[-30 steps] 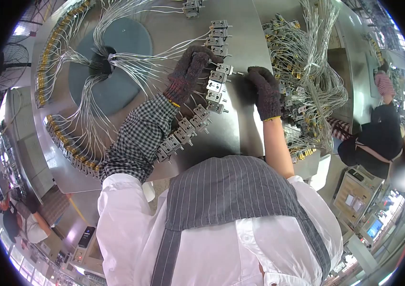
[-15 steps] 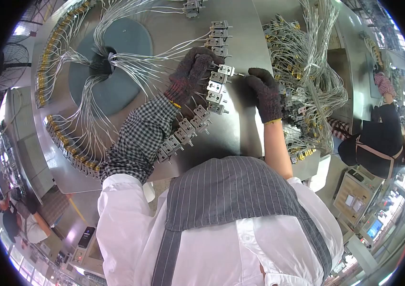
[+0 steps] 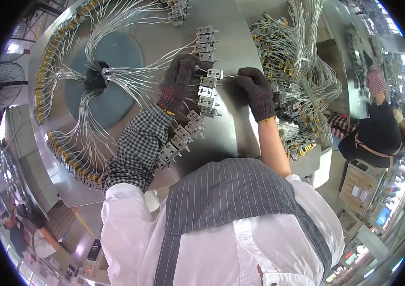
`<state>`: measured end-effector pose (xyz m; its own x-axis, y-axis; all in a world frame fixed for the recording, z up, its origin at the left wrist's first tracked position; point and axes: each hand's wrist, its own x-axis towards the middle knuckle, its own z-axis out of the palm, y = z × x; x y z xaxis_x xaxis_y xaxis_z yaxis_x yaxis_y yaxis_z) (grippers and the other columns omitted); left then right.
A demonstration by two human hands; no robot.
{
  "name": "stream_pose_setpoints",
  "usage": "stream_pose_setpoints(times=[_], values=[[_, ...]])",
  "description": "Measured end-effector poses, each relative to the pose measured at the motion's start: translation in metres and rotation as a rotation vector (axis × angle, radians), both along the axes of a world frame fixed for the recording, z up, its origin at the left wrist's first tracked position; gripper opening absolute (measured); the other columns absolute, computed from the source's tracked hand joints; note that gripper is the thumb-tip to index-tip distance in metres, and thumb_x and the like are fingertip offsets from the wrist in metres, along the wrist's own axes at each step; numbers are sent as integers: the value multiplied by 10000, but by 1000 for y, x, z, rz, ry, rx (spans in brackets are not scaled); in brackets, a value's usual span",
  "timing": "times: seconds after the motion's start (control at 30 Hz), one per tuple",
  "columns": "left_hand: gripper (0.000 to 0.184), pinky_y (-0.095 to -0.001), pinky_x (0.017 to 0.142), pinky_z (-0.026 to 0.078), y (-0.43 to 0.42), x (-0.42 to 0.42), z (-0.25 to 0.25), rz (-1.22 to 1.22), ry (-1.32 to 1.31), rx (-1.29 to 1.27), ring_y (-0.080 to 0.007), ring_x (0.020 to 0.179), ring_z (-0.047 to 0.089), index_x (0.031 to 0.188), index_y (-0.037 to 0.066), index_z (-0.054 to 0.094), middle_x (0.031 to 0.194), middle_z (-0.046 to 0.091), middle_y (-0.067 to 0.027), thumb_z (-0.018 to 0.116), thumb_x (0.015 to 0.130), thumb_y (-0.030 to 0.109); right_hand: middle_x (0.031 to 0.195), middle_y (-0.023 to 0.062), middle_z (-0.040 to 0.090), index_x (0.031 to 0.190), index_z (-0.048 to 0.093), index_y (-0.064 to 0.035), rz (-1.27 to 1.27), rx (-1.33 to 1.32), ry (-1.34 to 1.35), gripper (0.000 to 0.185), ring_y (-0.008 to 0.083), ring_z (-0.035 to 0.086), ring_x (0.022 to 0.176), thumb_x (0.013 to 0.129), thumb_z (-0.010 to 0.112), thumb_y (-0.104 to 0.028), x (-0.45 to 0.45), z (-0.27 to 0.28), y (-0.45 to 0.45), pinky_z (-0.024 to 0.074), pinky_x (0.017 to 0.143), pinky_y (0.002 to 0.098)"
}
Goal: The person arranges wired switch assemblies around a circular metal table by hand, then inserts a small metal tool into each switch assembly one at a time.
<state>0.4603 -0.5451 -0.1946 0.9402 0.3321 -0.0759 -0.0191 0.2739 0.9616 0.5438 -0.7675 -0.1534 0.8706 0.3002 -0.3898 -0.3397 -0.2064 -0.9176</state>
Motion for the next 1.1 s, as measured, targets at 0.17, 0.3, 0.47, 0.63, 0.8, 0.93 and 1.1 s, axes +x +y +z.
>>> stream_pose_setpoints(times=[0.17, 0.3, 0.47, 0.63, 0.8, 0.93, 1.1], values=[[281, -377, 911, 526, -1, 0, 9, 0, 21, -1, -258, 987, 675, 1155, 21, 543, 1059, 689, -163, 425, 1062, 259, 933, 28, 679, 1046, 691, -41, 0, -21, 80, 264, 115, 612, 857, 822, 727, -176, 3, 8, -1, 496, 803, 259], [278, -368, 903, 526, -6, 1, 13, 18, 2, -119, -249, 982, 673, 1141, 22, 551, 1051, 686, -146, 437, 1059, 262, 937, 31, 685, 1032, 694, -40, -18, 70, 75, 235, 120, 619, 865, 824, 723, -144, 3, -3, -3, 504, 808, 266], [274, -354, 890, 536, -8, -2, 29, 25, 49, -181, -220, 971, 658, 1138, 24, 559, 1051, 655, -110, 473, 1049, 268, 944, 35, 688, 1036, 685, -34, -11, 90, 20, 236, 124, 627, 875, 810, 722, -92, 1, -11, -7, 507, 810, 265], [293, -348, 851, 555, -18, -5, 15, 41, 135, -129, -204, 955, 657, 1136, 27, 542, 1076, 647, -114, 487, 1044, 300, 954, 37, 687, 1043, 678, -30, -14, 0, -46, 244, 121, 628, 882, 806, 717, -73, 3, -21, -30, 504, 812, 260], [287, -355, 837, 565, -24, -12, 29, 81, 149, -290, -202, 952, 651, 1131, 22, 552, 1060, 633, -103, 489, 1044, 288, 953, 38, 690, 1029, 683, -31, -41, -23, -15, 214, 115, 623, 868, 824, 707, -88, -16, -6, -24, 504, 811, 257], [288, -349, 839, 561, -22, -8, 24, 20, 185, -205, -196, 944, 651, 1129, 26, 552, 1060, 635, -103, 491, 1043, 294, 981, 40, 688, 1030, 689, -36, -23, 27, -30, 210, 121, 623, 891, 829, 702, -96, -13, -9, -21, 512, 807, 268], [290, -331, 771, 580, -22, -6, 32, -15, 169, -162, -164, 903, 659, 1093, 53, 564, 1048, 671, -101, 514, 1030, 331, 956, 47, 691, 1028, 705, -27, -56, -6, 174, 220, 117, 629, 866, 843, 701, -145, -13, -6, -17, 513, 792, 261]])
